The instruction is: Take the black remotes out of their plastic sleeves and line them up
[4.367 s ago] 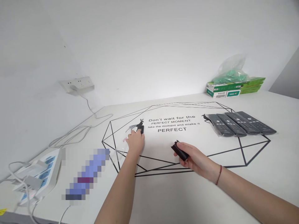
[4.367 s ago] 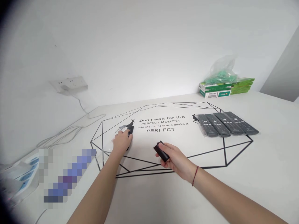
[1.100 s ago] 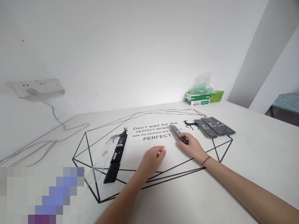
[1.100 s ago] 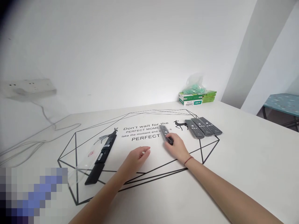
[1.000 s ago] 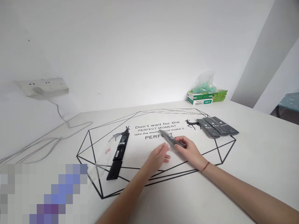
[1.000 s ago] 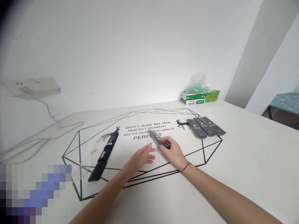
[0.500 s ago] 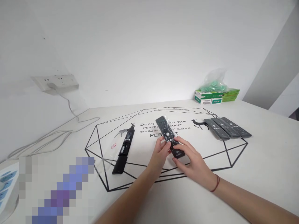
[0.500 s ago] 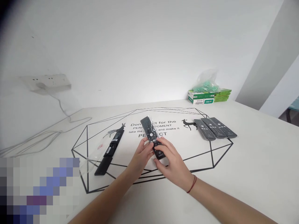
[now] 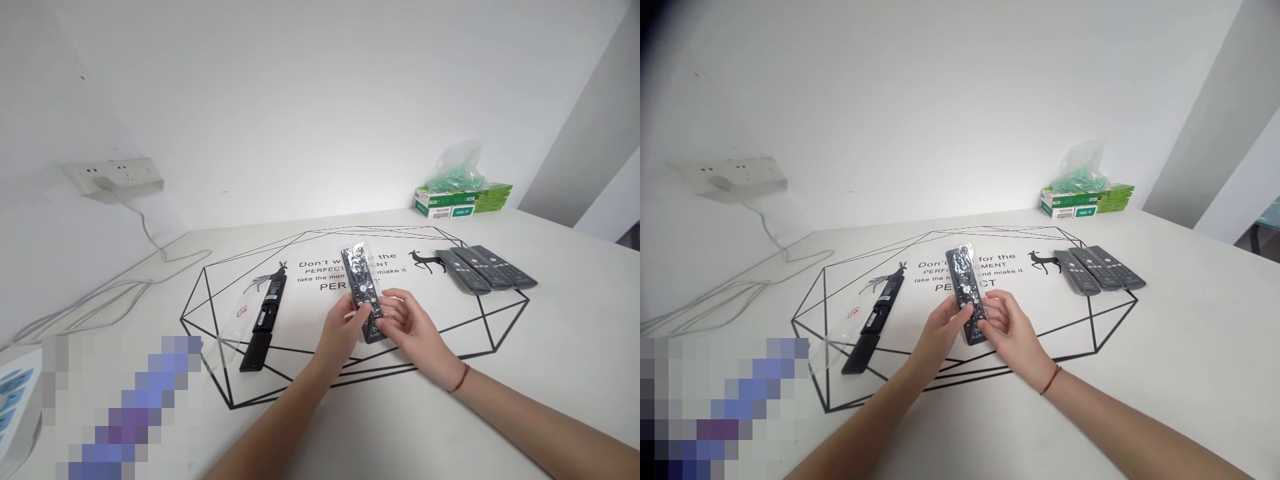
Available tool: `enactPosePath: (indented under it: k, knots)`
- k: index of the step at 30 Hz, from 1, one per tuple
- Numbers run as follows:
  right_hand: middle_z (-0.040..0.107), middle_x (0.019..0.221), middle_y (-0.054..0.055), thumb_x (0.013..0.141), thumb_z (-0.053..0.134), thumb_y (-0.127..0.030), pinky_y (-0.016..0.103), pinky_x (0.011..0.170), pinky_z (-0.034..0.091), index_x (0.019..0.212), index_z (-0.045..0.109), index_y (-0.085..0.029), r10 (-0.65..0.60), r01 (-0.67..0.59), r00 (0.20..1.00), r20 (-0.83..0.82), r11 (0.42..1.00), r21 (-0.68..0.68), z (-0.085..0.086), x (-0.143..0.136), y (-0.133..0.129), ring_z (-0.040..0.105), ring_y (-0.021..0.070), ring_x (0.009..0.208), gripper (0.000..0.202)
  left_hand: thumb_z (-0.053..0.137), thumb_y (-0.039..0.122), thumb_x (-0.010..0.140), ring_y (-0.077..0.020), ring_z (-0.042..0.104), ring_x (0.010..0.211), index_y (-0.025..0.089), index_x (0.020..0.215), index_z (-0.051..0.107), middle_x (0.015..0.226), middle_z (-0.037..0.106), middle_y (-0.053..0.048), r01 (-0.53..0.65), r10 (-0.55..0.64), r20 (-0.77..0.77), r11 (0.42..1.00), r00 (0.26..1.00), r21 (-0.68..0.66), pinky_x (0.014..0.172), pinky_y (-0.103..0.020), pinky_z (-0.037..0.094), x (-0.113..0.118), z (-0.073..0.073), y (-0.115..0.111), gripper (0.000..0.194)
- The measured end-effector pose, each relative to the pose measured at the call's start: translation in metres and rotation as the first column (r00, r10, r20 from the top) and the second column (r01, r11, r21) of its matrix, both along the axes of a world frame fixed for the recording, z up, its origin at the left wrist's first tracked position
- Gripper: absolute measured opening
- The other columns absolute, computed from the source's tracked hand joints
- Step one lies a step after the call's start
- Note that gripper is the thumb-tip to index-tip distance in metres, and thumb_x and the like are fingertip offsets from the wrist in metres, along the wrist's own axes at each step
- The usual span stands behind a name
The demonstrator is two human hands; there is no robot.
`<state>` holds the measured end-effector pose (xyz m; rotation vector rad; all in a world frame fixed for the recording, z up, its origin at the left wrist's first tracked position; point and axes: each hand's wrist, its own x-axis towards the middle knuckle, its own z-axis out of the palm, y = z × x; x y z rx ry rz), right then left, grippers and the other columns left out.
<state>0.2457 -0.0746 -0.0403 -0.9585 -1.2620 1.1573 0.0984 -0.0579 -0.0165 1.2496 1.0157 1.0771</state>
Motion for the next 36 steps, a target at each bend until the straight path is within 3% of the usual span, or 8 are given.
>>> enactPosePath:
  k: [3, 7, 9, 14, 20, 27, 30, 36]
  knots:
    - [0.067, 0.092, 0.004, 0.071, 0.074, -0.044, 0.034, 0.075, 0.053, 0.105, 0.05, -0.024, 0.051, -0.067, 0.994, -0.095, 0.983, -0.172, 0.006, -0.003, -0.005, 0.065, 0.0174, 0.082, 0.046, 0.061, 0.038, 0.081, -0.0203, 0.059, 0.096, 0.018, 0.099, 0.064, 0.1, 0.068, -0.006, -0.064, 0.067, 0.082, 0.997, 0.994, -0.038, 0.089, -0.034, 0.044, -0.001, 0.0, 0.001, 0.027]
    - [0.067, 0.079, 0.004, 0.078, 0.066, -0.049, 0.024, 0.053, 0.044, 0.09, 0.058, -0.017, 0.26, -0.3, 0.952, -0.159, 0.89, -0.342, 0.011, -0.005, -0.012, 0.06, 0.0128, 0.063, 0.035, 0.061, 0.044, 0.08, -0.0174, 0.059, 0.089, 0.019, 0.1, 0.063, 0.097, 0.066, -0.006, -0.102, 0.116, 0.211, 0.992, 0.971, -0.073, 0.082, -0.032, 0.047, -0.005, 0.003, 0.003, 0.033]
    - [0.07, 0.087, 0.007, 0.083, 0.06, -0.049, 0.025, 0.055, 0.045, 0.09, 0.06, -0.016, 0.292, -0.361, 0.928, -0.23, 0.858, -0.365, 0.011, -0.006, -0.014, 0.062, 0.0137, 0.065, 0.034, 0.061, 0.043, 0.08, -0.0173, 0.059, 0.091, 0.02, 0.104, 0.063, 0.103, 0.065, -0.007, -0.099, 0.114, 0.242, 0.992, 0.963, -0.075, 0.081, -0.031, 0.048, -0.007, 0.007, 0.002, 0.034]
    - [0.07, 0.104, 0.014, 0.09, 0.048, -0.048, 0.035, 0.082, 0.052, 0.097, 0.065, -0.014, 0.3, -0.502, 0.84, -0.451, 0.747, -0.437, 0.012, -0.007, -0.017, 0.068, 0.0227, 0.093, 0.04, 0.061, 0.042, 0.081, -0.0161, 0.058, 0.091, 0.02, 0.103, 0.063, 0.105, 0.065, -0.006, -0.092, 0.091, 0.192, 0.996, 0.977, -0.006, 0.081, -0.029, 0.049, -0.01, 0.018, -0.001, 0.031]
    - [0.069, 0.106, 0.013, 0.089, 0.051, -0.043, 0.03, 0.068, 0.053, 0.103, 0.066, -0.013, 0.284, -0.6, 0.761, -0.583, 0.648, -0.468, 0.012, -0.008, -0.021, 0.069, 0.0235, 0.089, 0.036, 0.059, 0.043, 0.082, -0.0112, 0.056, 0.077, 0.02, 0.097, 0.064, 0.086, 0.063, -0.001, -0.093, 0.087, 0.129, 0.995, 0.988, 0.038, 0.075, -0.026, 0.049, -0.011, 0.02, -0.006, 0.027]
    - [0.069, 0.097, 0.012, 0.082, 0.064, -0.033, 0.033, 0.066, 0.052, 0.103, 0.062, -0.013, 0.366, -0.633, 0.746, -0.557, 0.65, -0.421, 0.011, -0.006, -0.027, 0.068, 0.0239, 0.081, 0.028, 0.061, 0.041, 0.082, -0.0159, 0.061, 0.093, 0.02, 0.109, 0.064, 0.104, 0.067, -0.006, -0.181, 0.17, 0.198, 0.983, 0.965, 0.038, 0.079, -0.028, 0.051, -0.02, 0.03, 0.0, 0.034]
    - [0.066, 0.081, 0.006, 0.077, 0.069, -0.025, 0.029, 0.061, 0.048, 0.098, 0.06, -0.014, 0.403, -0.621, 0.764, -0.504, 0.671, -0.405, 0.01, -0.007, -0.029, 0.064, 0.0177, 0.069, 0.025, 0.064, 0.036, 0.08, -0.0183, 0.062, 0.102, 0.019, 0.116, 0.062, 0.116, 0.065, -0.008, -0.269, 0.252, 0.265, 0.963, 0.931, 0.028, 0.084, -0.029, 0.052, -0.029, 0.037, 0.007, 0.039]
    - [0.06, 0.068, 0.002, 0.076, 0.068, -0.023, 0.025, 0.054, 0.04, 0.093, 0.059, -0.013, 0.455, -0.615, 0.783, -0.424, 0.666, -0.422, 0.01, -0.009, -0.033, 0.055, 0.0125, 0.058, 0.022, 0.067, 0.021, 0.077, -0.0131, 0.068, 0.083, 0.018, 0.107, 0.063, 0.113, 0.066, -0.007, -0.49, 0.462, 0.317, 0.871, 0.828, 0.012, 0.073, -0.023, 0.056, -0.076, 0.062, 0.028, 0.031]
